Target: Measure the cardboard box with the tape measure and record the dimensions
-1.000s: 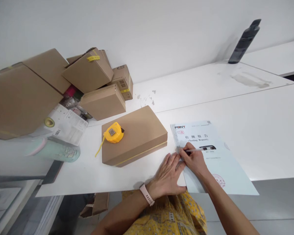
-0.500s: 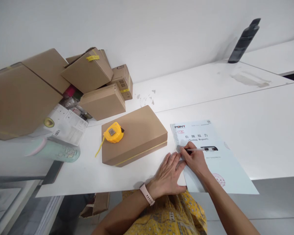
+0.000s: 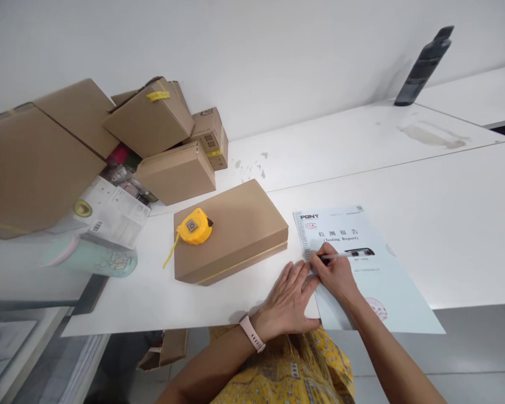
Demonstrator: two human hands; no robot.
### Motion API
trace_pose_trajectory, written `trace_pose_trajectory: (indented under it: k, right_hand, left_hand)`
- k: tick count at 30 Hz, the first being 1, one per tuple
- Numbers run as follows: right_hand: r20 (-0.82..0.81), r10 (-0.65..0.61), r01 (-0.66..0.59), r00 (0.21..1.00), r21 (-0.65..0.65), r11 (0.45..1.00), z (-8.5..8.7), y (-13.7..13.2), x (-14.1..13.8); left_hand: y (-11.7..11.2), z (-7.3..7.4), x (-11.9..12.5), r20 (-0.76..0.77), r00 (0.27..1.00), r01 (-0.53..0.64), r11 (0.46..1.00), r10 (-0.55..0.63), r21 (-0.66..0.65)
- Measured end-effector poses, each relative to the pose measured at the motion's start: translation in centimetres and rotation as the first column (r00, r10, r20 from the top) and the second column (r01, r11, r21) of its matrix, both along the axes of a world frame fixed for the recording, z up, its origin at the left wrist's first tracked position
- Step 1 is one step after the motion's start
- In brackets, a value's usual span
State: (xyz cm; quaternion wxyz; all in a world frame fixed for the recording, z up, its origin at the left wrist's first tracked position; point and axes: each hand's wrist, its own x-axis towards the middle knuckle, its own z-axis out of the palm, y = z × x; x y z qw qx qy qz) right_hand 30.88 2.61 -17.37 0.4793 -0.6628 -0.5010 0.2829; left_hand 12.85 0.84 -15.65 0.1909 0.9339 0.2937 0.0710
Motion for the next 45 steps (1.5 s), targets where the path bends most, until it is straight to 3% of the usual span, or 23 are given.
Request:
trace_pose_trajectory:
  k: [45]
  right_hand:
    - [0.080,-0.042,0.041,0.996,0.013,0.999,0.38,-0.13,-0.02]
  left_hand:
    - [0.01,0.12,0.08,-0.019,1.000,-0.006,1.000,0.005,-0.021]
